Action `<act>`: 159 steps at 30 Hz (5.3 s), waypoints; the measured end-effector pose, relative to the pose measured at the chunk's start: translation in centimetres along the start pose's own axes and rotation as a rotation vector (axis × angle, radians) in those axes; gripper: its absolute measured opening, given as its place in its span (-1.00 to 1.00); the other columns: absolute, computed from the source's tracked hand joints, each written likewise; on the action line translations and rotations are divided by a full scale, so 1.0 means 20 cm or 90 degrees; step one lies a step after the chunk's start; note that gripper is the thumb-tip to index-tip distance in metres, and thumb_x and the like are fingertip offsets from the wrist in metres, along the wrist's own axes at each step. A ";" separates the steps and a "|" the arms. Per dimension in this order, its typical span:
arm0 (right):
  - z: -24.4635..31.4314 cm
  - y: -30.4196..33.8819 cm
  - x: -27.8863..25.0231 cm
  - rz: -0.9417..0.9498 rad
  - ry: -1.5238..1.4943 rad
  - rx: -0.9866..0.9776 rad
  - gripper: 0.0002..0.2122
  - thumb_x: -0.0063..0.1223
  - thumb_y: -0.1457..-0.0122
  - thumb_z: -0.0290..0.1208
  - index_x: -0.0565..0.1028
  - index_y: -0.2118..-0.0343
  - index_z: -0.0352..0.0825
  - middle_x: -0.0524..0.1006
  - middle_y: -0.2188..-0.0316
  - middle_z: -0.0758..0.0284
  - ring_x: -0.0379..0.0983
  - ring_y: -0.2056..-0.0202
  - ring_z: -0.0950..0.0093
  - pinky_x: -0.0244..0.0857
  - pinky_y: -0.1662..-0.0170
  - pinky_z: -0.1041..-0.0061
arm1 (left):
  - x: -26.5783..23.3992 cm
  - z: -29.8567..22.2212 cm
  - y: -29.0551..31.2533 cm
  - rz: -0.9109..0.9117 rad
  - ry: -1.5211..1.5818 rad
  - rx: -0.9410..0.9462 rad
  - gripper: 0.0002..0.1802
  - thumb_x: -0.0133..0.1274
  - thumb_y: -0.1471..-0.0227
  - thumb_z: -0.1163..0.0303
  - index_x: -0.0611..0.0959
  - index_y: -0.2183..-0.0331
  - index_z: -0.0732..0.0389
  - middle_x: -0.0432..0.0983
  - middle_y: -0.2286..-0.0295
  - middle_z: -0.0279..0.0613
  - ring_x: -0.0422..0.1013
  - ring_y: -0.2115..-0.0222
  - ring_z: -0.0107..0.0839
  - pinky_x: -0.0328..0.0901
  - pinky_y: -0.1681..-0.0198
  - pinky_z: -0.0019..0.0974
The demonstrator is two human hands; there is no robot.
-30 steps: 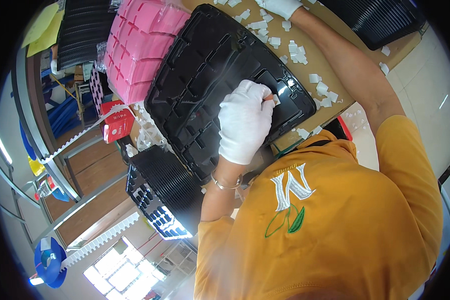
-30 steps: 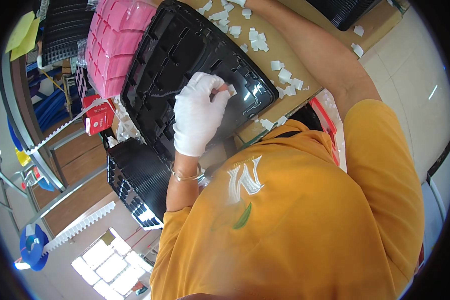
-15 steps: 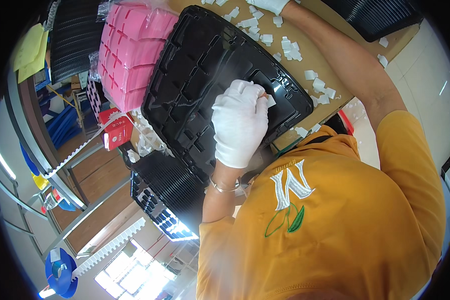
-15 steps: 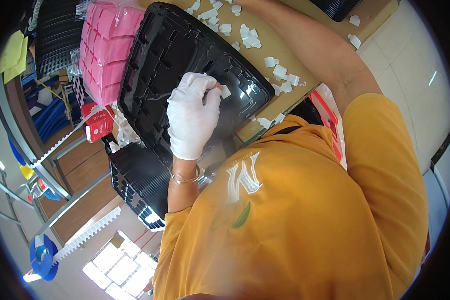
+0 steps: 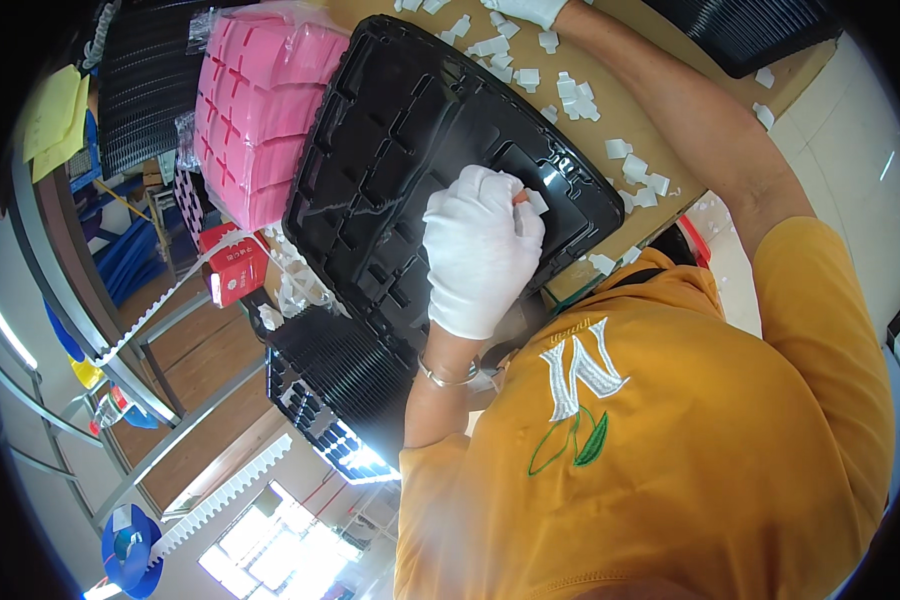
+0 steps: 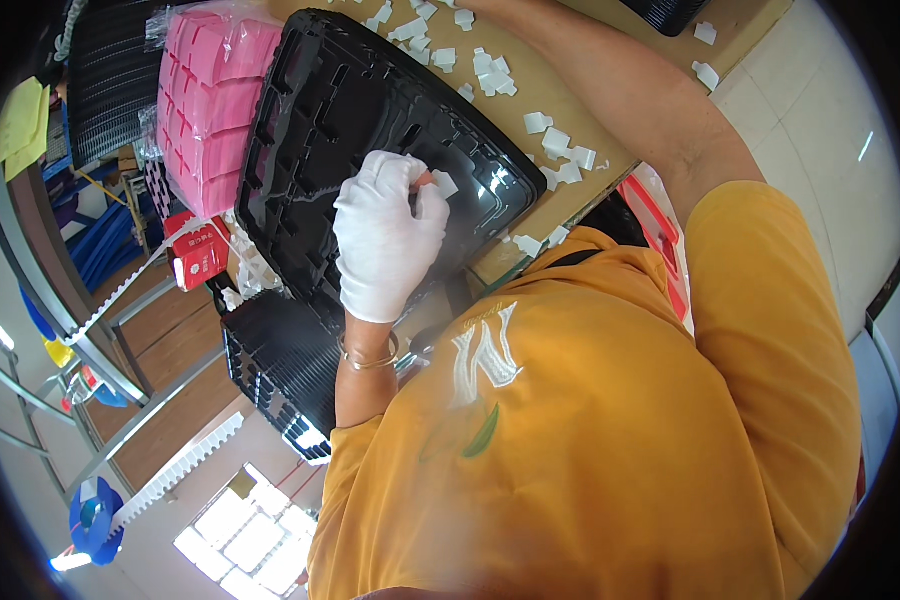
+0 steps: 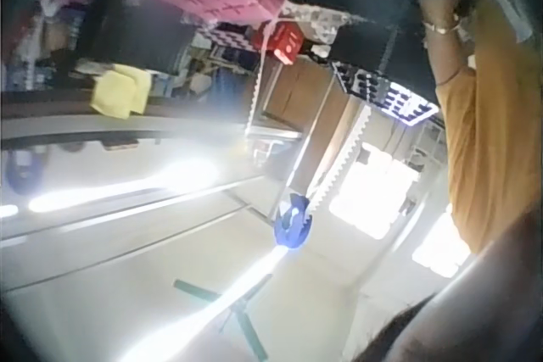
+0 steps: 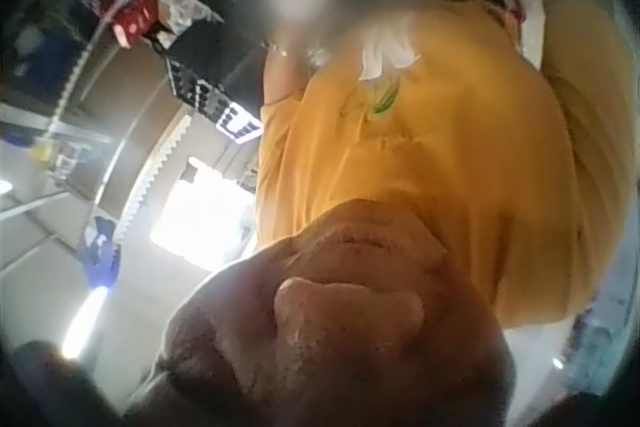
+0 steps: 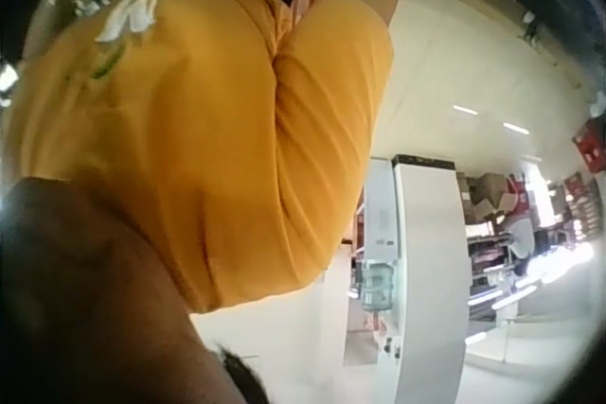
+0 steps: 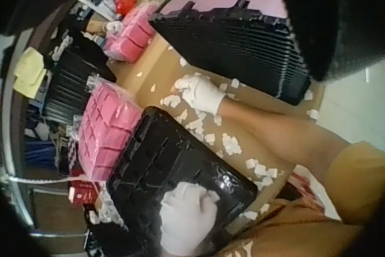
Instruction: The person peels small white adhesive squares from a strip and places them onto the surface of a black plastic tray. They then pick up a pink plastic insert and press it into the black tray, aligning it with the grid pattern. This process is repeated for multiple trays.
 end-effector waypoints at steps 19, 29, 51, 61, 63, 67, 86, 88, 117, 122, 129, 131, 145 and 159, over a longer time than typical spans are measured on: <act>0.01 0.01 0.01 -0.014 0.058 -0.040 -0.82 -0.06 -0.04 -0.46 0.58 0.35 -0.29 0.58 0.39 0.17 0.51 0.31 0.18 0.36 0.18 0.26 | 0.03 -0.06 -0.02 0.008 -0.093 0.091 -0.89 0.09 0.14 0.51 0.55 0.43 0.22 0.47 0.45 -0.12 0.42 0.48 -0.11 0.28 0.31 -0.15; 0.04 -0.02 0.01 0.002 0.078 -0.039 -0.85 -0.04 -0.08 -0.43 0.56 0.34 -0.26 0.57 0.41 0.17 0.51 0.33 0.18 0.35 0.21 0.25 | -0.01 -0.23 0.22 -0.062 -0.177 0.142 -0.69 0.13 0.21 0.52 0.55 0.28 0.17 0.43 0.38 -0.21 0.39 0.26 -0.25 0.23 0.10 -0.07; 0.62 -0.47 0.34 0.145 0.179 -0.247 -0.81 -0.05 -0.08 -0.48 0.52 0.25 -0.33 0.51 0.31 0.18 0.44 0.24 0.12 0.34 0.15 0.33 | -0.88 1.47 0.42 -0.489 -0.206 -0.279 -0.79 0.07 0.03 0.40 0.65 0.28 0.19 0.56 0.22 -0.03 0.48 0.19 -0.09 0.36 0.08 -0.16; 0.75 -0.53 0.86 0.409 0.279 -0.458 -0.71 0.05 -0.02 -0.58 0.49 0.14 -0.32 0.48 0.23 0.22 0.44 0.18 0.17 0.36 0.13 0.31 | -0.77 1.71 0.33 -0.358 -0.216 -0.355 -0.52 0.21 0.15 0.26 0.59 0.10 0.10 0.45 0.03 -0.06 0.44 0.10 -0.08 0.36 0.06 -0.13; 0.73 -0.53 0.88 0.391 0.292 -0.469 -0.71 0.11 0.00 -0.53 0.50 0.15 -0.31 0.49 0.22 0.25 0.46 0.22 0.21 0.37 0.15 0.36 | -0.76 1.67 0.33 -0.319 -0.280 -0.340 -0.54 0.22 0.16 0.27 0.60 0.13 0.09 0.48 0.06 -0.09 0.46 0.14 -0.09 0.37 0.09 -0.13; 0.68 -0.58 0.88 0.375 0.241 -0.395 -0.73 0.16 -0.02 -0.44 0.52 0.16 -0.30 0.51 0.25 0.27 0.47 0.24 0.23 0.37 0.14 0.40 | -0.77 1.66 0.33 -0.331 -0.334 -0.302 -0.67 0.20 0.18 0.31 0.64 0.25 0.05 0.54 0.17 -0.18 0.47 0.24 -0.17 0.38 0.20 -0.13; 0.55 -0.82 1.01 0.633 0.048 0.107 -0.77 0.31 0.03 -0.37 0.61 0.29 -0.29 0.49 0.56 0.44 0.30 0.52 0.61 0.23 0.39 0.57 | -0.82 1.65 0.43 -0.443 -0.276 -0.332 -0.73 0.20 0.15 0.32 0.69 0.30 0.12 0.57 0.23 -0.16 0.45 0.20 -0.13 0.35 0.12 -0.17; 0.53 -0.83 0.99 0.602 0.013 0.201 -0.76 0.30 0.01 -0.35 0.60 0.24 -0.25 0.46 0.56 0.48 0.22 0.58 0.67 0.16 0.48 0.65 | -0.84 1.65 0.45 -0.466 -0.254 -0.344 -0.70 0.20 0.13 0.30 0.68 0.27 0.14 0.56 0.21 -0.13 0.45 0.19 -0.11 0.34 0.10 -0.17; 0.91 -0.85 0.63 0.304 -0.034 -0.023 -0.66 0.19 -0.12 -0.31 0.51 0.10 -0.43 0.52 0.35 0.45 0.30 0.48 0.68 0.25 0.38 0.66 | -0.97 1.48 0.40 -0.547 -0.518 -0.332 -0.66 0.04 0.16 0.47 0.54 0.22 0.09 0.53 0.47 -0.22 0.45 0.36 -0.21 0.19 0.05 0.01; 1.01 -0.43 0.34 0.247 -0.062 -0.130 -0.82 0.10 -0.13 -0.51 0.53 0.19 -0.34 0.48 0.43 0.32 0.38 0.44 0.48 0.30 0.32 0.58 | -0.90 1.12 0.61 -0.516 -0.484 -0.253 -0.67 0.17 0.17 0.45 0.55 0.24 0.07 0.54 0.44 -0.28 0.47 0.33 -0.28 0.12 -0.09 0.09; 1.15 0.13 0.06 0.266 0.076 -0.145 -0.76 0.13 0.00 -0.70 0.54 0.23 -0.33 0.48 0.38 0.27 0.42 0.39 0.37 0.31 0.29 0.55 | -0.76 0.80 0.90 -0.384 -0.393 -0.296 -0.64 0.21 0.30 0.53 0.65 0.32 0.00 0.47 0.29 -0.28 0.39 0.19 -0.26 0.00 -0.20 0.21; 1.17 0.24 0.03 0.287 0.129 -0.152 -0.78 0.16 0.01 -0.68 0.56 0.26 -0.31 0.49 0.40 0.27 0.43 0.39 0.35 0.32 0.29 0.52 | -0.71 0.76 0.94 -0.349 -0.387 -0.309 -0.63 0.20 0.30 0.54 0.66 0.32 0.00 0.45 0.31 -0.28 0.39 0.22 -0.27 0.02 -0.19 0.21; 1.24 0.63 -0.08 0.402 0.247 -0.229 -0.56 0.10 0.18 -0.68 0.50 0.15 -0.14 0.47 0.43 0.33 0.40 0.45 0.31 0.29 0.38 0.37 | -0.49 0.57 1.17 -0.304 -0.317 -0.285 -0.62 0.18 0.36 0.66 0.56 0.38 0.07 0.47 0.37 -0.36 0.42 0.30 -0.32 -0.08 -0.24 0.19; 1.24 0.75 -0.08 0.476 0.311 -0.248 -0.61 0.09 0.14 -0.61 0.50 0.17 -0.16 0.49 0.41 0.36 0.37 0.47 0.33 0.25 0.39 0.39 | -0.41 0.55 1.23 -0.228 -0.272 -0.313 -0.68 0.20 0.29 0.62 0.60 0.38 0.08 0.45 0.33 -0.32 0.41 0.24 -0.30 -0.08 -0.21 0.23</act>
Point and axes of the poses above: each hand's wrist, its own y-axis away from the middle knuckle, its own x-axis out of the palm, z = x × y, the point moved 10 cm from there along -y, towards the middle knuckle
